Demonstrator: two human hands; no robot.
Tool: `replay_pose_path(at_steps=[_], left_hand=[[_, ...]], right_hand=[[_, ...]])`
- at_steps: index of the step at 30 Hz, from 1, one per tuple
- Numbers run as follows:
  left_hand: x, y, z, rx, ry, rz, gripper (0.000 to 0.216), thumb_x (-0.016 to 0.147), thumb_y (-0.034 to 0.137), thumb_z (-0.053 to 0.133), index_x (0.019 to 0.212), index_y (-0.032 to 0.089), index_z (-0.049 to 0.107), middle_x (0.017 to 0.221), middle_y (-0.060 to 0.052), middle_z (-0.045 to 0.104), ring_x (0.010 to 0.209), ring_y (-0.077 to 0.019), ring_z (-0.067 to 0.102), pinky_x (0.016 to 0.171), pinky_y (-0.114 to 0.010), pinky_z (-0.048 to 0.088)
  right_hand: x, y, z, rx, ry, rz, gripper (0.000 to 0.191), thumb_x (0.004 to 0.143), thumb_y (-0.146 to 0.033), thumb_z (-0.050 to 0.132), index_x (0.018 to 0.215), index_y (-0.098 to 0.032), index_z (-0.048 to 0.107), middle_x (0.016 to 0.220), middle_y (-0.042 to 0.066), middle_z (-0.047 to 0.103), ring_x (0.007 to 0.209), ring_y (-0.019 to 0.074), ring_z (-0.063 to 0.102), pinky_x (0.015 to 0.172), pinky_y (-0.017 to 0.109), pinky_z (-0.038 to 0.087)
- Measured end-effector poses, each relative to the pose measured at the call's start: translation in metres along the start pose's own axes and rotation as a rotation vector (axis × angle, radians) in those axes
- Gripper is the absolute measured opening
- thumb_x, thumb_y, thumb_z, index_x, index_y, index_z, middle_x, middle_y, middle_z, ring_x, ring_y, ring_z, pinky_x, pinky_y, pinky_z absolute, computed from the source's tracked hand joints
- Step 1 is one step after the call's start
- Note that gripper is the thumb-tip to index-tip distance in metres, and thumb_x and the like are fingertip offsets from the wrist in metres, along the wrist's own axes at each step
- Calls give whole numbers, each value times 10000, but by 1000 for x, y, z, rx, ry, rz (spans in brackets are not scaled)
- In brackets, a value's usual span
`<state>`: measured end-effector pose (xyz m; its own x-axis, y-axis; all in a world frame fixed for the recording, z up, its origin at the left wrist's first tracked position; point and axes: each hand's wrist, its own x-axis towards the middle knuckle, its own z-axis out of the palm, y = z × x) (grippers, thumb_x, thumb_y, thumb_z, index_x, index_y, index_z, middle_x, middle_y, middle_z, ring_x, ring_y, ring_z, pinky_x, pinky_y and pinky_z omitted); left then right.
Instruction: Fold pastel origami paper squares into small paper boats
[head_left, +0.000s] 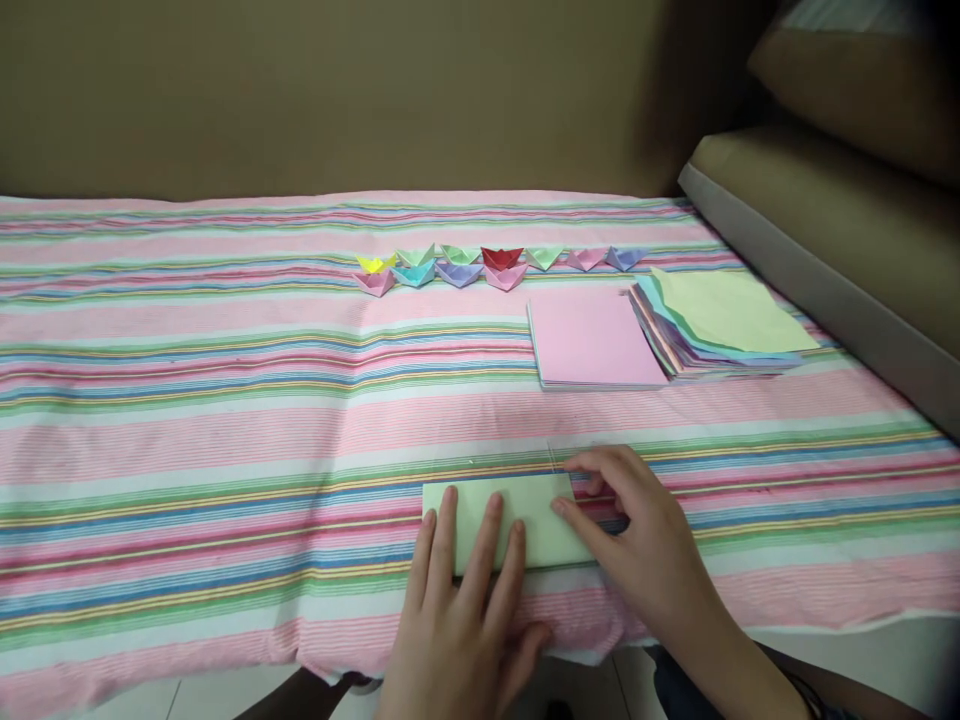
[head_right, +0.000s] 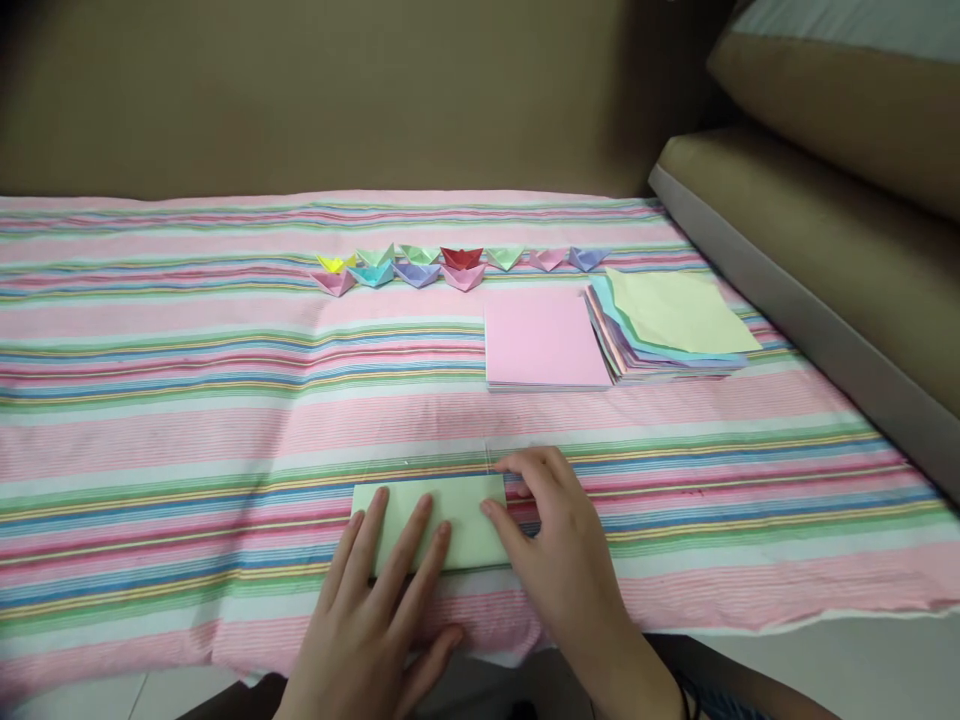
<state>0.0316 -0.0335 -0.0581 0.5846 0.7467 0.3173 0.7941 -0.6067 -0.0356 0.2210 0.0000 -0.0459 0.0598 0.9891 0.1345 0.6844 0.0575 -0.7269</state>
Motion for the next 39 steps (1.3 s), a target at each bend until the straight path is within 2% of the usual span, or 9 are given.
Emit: replay_pose_path(at_steps=[3,10,23,26,29,31,39], left_hand=[[0,0,0,6,3,1,583,833,536,471,1304,193,488,1390,-75,448,1281,-411,327,1011,-509,268],[-1,-1,2,14,17,-2,577,832,533,478,1299,193,493,1388,-78,450,1286,-406,321,1011,-507,276],[-1,0,3,-3,26,-8,564,822,495,517,1293,185,496,1388,-76,451,1284,-415,326,1002,-516,309],[-2,0,3,-6,25,-11,568,823,496,515,1298,184,490,1392,-77,445,1292,-412,315,1005,-516,311],[-2,1,3,-3,22,-11,574,826,486,514,1317,193,466,1408,-73,424,1308,-399,294,1014,-511,311],[-3,1,3,7,0,-8,593,826,477,519,1340,194,436,1427,-74,396,1316,-402,278,1015,-517,312],[-4,1,0,8,-51,-12,625,831,437,518,1368,145,389,1462,-82,330,1331,-400,242,1025,-512,316]], right_hand=[[0,0,0,12,-31,-9,134,800,-202,570,930,-233,585,989,46,549,867,191,565,775,348,493],[-1,3,3,28,6,42,296,766,-228,591,1058,-221,548,974,64,601,826,204,577,753,371,515],[-1,2,2,29,26,40,330,771,-218,600,1093,-216,527,974,61,607,812,196,577,751,366,511],[-1,-2,-6,-7,24,-142,229,813,-201,566,1041,-218,569,965,63,609,855,202,576,761,359,496],[-2,-8,-14,-73,-122,-453,168,847,-186,525,975,-227,624,938,60,623,895,206,569,790,368,468],[-4,-10,-16,-124,-221,-572,168,853,-181,514,956,-226,640,918,53,634,883,200,566,793,372,455],[-15,-11,-13,-318,-327,-688,221,869,-176,481,1051,-201,605,1004,68,618,969,227,512,912,442,383]])
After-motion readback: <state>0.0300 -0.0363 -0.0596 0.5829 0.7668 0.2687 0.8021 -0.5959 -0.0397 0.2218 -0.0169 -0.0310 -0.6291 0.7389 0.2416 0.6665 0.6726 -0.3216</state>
